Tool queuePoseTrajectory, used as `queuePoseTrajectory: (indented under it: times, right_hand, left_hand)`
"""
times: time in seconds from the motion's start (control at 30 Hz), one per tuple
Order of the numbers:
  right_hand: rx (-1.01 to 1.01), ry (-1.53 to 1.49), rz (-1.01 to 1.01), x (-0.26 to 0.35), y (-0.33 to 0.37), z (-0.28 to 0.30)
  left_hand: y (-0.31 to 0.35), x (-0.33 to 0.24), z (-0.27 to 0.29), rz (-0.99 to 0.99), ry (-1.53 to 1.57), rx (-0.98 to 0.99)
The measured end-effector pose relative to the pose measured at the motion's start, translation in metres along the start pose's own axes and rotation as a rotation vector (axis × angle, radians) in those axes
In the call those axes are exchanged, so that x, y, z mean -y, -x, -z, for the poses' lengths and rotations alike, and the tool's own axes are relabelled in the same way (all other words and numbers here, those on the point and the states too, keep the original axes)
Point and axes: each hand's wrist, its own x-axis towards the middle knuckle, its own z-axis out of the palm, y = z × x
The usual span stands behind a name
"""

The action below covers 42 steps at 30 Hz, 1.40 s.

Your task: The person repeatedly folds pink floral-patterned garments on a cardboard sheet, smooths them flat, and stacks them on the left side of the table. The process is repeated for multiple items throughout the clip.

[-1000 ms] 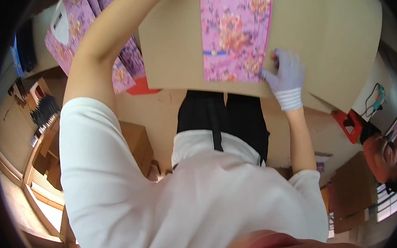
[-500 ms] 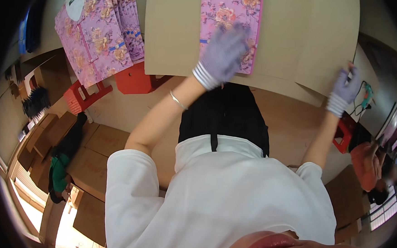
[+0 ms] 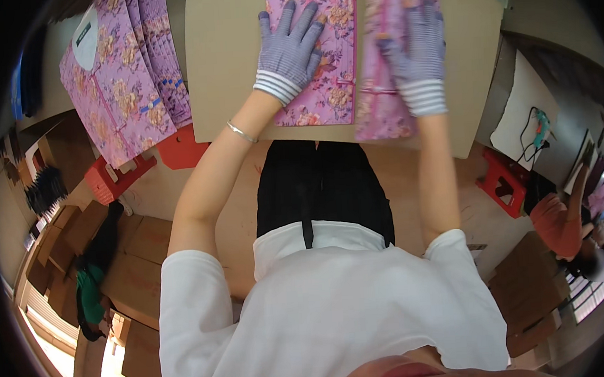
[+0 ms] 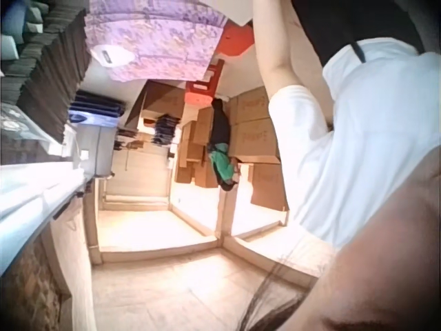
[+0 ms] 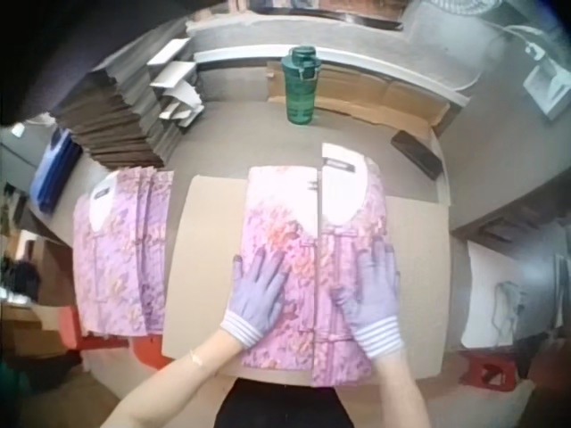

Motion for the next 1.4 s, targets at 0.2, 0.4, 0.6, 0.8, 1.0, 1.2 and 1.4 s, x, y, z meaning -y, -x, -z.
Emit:
queuePoseTrajectory:
  times: [0.2,0.4,0.6,0.8,1.0,1.2,1.4]
  right_hand:
    - [0.088,0.42,-0.046,0.008,0.002,-0.049]
    - [0.162,0.38,0.065,0.022,-0.001,-0.058]
    - [0.06,0.149,0.101,0.006,-0.004,-0.034]
    - [-0.028,0.291,-0.103,-0.022,-0.016,-0.019]
    - [-0.053,0.454,-0.131,-0.014,-0.014,-0.04]
    - [-0.063,0.416,-0.104,-0.015,-0.013,-0.042]
    - [-0.009,0.42,-0.065,-0.013,-0.042,-0.046]
  left_hand:
    - [0.001,-0.001,-0.002,0.021,0.018,0.061]
    - [-0.012,-0.004,0.003,0.009,0.003,0.105]
    - [-0.028,-0.005,-0.009,-0.039,0.1,-0.042]
    - [-0.029,-0.006,-0.005,-0.054,0.096,0.003]
    - [-0.03,-0.008,-0.003,-0.053,0.049,0.022]
    - [-0.031,-0.006,-0.002,-0.075,0.093,0.019]
    - [-0.033,-0.009,0.002,-0.05,0.126,0.018]
